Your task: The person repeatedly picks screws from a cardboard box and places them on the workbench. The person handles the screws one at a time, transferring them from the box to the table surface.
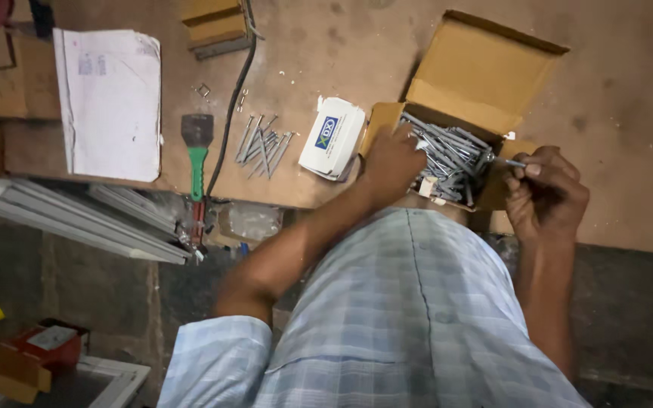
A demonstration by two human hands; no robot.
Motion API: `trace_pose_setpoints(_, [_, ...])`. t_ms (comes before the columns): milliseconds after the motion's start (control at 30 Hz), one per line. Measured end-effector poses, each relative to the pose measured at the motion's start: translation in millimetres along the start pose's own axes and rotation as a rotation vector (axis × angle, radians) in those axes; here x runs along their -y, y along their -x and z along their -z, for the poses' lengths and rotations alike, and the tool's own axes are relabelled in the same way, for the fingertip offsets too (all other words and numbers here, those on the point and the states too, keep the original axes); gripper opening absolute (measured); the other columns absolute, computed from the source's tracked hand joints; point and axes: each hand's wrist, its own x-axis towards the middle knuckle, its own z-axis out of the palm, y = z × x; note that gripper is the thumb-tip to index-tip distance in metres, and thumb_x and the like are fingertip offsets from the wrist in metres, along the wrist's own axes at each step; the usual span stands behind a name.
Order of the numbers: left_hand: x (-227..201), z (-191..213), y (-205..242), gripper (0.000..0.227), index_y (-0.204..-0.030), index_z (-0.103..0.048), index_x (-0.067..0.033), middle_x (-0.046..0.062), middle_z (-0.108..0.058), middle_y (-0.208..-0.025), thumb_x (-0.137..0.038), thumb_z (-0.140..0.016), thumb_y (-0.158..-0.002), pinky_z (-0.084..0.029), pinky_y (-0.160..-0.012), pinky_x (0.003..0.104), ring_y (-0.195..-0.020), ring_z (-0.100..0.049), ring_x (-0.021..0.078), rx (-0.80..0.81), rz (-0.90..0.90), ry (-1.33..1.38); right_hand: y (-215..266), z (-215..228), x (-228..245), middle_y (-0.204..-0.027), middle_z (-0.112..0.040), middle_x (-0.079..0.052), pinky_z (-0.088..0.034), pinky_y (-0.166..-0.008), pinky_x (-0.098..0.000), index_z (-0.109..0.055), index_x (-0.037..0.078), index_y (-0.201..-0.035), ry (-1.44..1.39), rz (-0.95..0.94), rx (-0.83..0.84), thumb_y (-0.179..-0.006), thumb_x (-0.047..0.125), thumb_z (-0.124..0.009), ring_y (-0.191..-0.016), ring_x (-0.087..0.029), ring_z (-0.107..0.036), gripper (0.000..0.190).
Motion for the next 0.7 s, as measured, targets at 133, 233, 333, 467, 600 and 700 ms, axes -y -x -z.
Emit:
trace_pose_setpoints(133, [3,-6,-10,0.008,-0.077,-0.076,-0.0163,0.008,-0.075,-0.084,-0.019,-0.069,-0.076,-0.039,-0.083,0.051,-0.107,-0.059,0.0285,0.124,0.098,0.001,1,8,5,-0.081,-0.058,-0.017,-0.053,-0.073,-0.0286,-0.056,-0.004,-0.081,-0.154,-0.097,0.014,-0.089,0.001,-0.057,-0.075,-0.024,-0.056,0.009])
trace_pose_setpoints(233, [-1,-6,-14,0.008,-0.078,-0.077,-0.0174,0.007,-0.076,-0.086,-0.016,-0.069,-0.078,-0.038,-0.087,0.051,-0.11,-0.059,0.0275,0.203,0.127,-0.017,2,8,9,-0.081,-0.058,-0.017,-0.05,-0.071,-0.0273,-0.058,-0.006,-0.085,-0.185,-0.111,-0.021,-0.087,0.003,-0.056,-0.074,-0.023,-0.053,0.009])
trace_pose_setpoints(333, [-1,0,-17,0.008,-0.079,-0.077,-0.0183,0.007,-0.076,-0.084,-0.016,-0.07,-0.076,-0.038,-0.085,0.051,-0.11,-0.059,0.0274,0.269,0.15,-0.023,3,8,9,-0.083,-0.057,-0.016,-0.048,-0.068,-0.0257,-0.059,-0.005,-0.091,-0.189,-0.1,-0.039,-0.089,0.004,-0.055,-0.072,-0.022,-0.051,0.01])
trace_pose_setpoints(467, [-1,11,-17,0.01,-0.083,-0.078,-0.0177,0.007,-0.075,-0.086,-0.02,-0.074,-0.074,-0.04,-0.084,0.048,-0.11,-0.059,0.0268,0.341,0.159,-0.023,4,5,8,-0.087,-0.058,-0.014,-0.046,-0.064,-0.0268,-0.061,-0.001,-0.099,-0.137,-0.129,-0.036,-0.088,0.005,-0.056,-0.072,-0.022,-0.052,0.013])
trace_pose_setpoints(600, [-5,21,-13,0.016,-0.076,-0.075,-0.0123,0.007,-0.074,-0.082,-0.023,-0.08,-0.065,-0.043,-0.076,0.051,-0.098,-0.063,0.0306,0.164,0.241,0.209,4,-2,7,-0.091,-0.062,-0.013,-0.046,-0.063,-0.0269,-0.063,0.001,-0.106,-0.033,-0.08,-0.051,-0.097,0.001,-0.057,-0.073,-0.021,-0.055,0.011])
trace_pose_setpoints(700, [-8,24,-8,0.011,-0.078,-0.074,-0.0133,0.009,-0.073,-0.08,-0.018,-0.077,-0.068,-0.045,-0.075,0.052,-0.088,-0.067,0.0324,0.073,0.311,0.334,2,-12,5,-0.098,-0.065,-0.016,-0.053,-0.074,-0.029,-0.063,-0.002,-0.123,-0.026,-0.036,-0.064,-0.097,-0.003,-0.055,-0.08,-0.025,-0.061,0.027])
